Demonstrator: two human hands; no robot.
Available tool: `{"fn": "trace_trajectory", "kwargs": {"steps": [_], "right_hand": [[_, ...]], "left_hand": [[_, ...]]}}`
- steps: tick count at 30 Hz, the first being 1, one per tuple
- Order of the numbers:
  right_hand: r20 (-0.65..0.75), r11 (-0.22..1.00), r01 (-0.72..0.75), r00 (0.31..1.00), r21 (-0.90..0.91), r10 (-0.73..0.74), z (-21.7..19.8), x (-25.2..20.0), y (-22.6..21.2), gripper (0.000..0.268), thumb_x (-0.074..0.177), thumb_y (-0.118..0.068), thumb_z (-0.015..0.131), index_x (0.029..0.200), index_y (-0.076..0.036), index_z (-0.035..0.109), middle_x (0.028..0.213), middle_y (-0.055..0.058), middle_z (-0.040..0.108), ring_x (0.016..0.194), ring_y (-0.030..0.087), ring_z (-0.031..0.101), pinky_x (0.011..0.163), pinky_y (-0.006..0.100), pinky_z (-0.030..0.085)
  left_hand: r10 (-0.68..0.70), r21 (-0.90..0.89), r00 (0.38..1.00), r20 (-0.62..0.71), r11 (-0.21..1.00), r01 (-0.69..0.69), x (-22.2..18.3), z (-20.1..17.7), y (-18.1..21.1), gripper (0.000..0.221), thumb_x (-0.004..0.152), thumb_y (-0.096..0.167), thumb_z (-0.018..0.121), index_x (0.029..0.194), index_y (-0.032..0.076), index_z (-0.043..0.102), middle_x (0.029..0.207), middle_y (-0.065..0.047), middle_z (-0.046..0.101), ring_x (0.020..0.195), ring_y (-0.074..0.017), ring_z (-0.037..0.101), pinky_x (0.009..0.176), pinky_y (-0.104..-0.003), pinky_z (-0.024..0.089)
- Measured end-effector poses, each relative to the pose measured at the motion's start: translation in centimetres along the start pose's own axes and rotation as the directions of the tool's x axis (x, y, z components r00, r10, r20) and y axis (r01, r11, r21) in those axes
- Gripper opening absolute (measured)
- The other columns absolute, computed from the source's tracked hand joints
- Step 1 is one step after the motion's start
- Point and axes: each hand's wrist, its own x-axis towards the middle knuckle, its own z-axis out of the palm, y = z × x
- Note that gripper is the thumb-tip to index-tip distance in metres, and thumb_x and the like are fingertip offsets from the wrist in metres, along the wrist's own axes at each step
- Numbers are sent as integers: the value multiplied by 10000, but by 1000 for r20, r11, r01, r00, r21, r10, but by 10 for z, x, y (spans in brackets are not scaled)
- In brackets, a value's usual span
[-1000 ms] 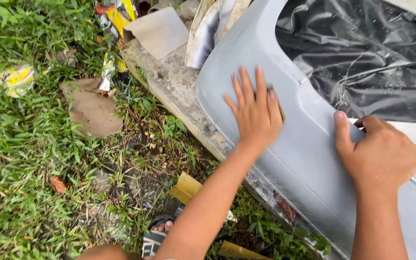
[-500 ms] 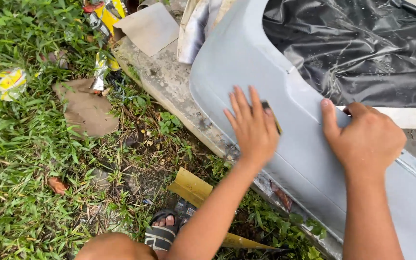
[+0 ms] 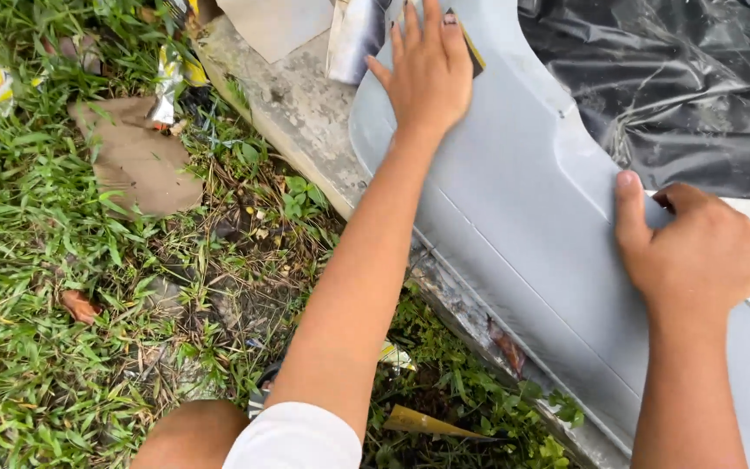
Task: Sanding a car bumper with sandpaper and water to smooth the surface.
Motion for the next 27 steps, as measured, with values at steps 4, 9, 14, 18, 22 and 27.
{"fn": "trace_trajectory", "kwargs": {"steps": [4, 9, 14, 18, 22, 27], "right_hand": [[102, 997, -59, 993, 44, 54, -10, 6, -7, 717, 1191, -811, 377, 932, -262, 758, 701, 44, 700, 659, 337, 717, 523, 402, 458], [2, 999, -29, 1000, 42, 29, 2, -4, -2, 658, 1217, -791, 449, 907, -270, 707, 695, 13, 657, 639, 295, 682, 504, 376, 405], [-47, 999, 28, 999, 32, -26, 13, -9, 7, 660, 1271, -757, 534, 858, -252, 639, 721, -15, 609, 648, 257, 648, 529, 353, 358], [-157, 996, 84, 984, 20, -80, 21, -9, 8, 524, 1289, -687, 595, 1063, -260, 798, 822, -38, 697, 746, 210, 710, 579, 327, 451], [-90, 998, 38, 995, 48, -34, 17, -5, 7, 542, 1297, -697, 564, 1068, -274, 815, 801, -16, 716, 730, 257, 722, 541, 357, 458], [20, 998, -49, 999, 32, 48, -8, 5, -5, 621, 1237, -758, 471, 989, -277, 775, 715, 55, 697, 687, 352, 723, 546, 405, 459]], "left_hand": [[-43, -56, 998, -46, 998, 41, -27, -12, 11, 622, 1080, 457, 99, 1637, 189, 166, 1717, -112, 236, 1598, -341, 197, 1228, -686, 35], [113, -95, 987, -118, 988, -125, -162, -17, 38, 596, 1101, 341, 223, 1640, 89, 186, 1727, -223, 145, 1625, -425, 130, 1276, -688, 72], [136, -156, 990, -46, 978, -142, -175, -11, 36, 618, 1076, 350, 256, 1626, 69, 233, 1717, -261, 142, 1616, -471, 108, 1242, -733, 26], [58, -55, 989, -135, 996, -66, -107, 1, 28, 606, 1086, 375, 270, 1652, 161, 233, 1761, -147, 190, 1667, -384, 169, 1294, -718, 26], [-116, 19, 992, -56, 993, 117, 2, 7, 7, 589, 1047, 445, 216, 1578, 224, 341, 1670, -107, 356, 1543, -358, 325, 1172, -730, 139], [74, -142, 994, -81, 986, -85, -12, -3, -1, 595, 1079, 415, 146, 1573, 163, 361, 1662, -78, 381, 1566, -344, 319, 1269, -635, 132]]}}
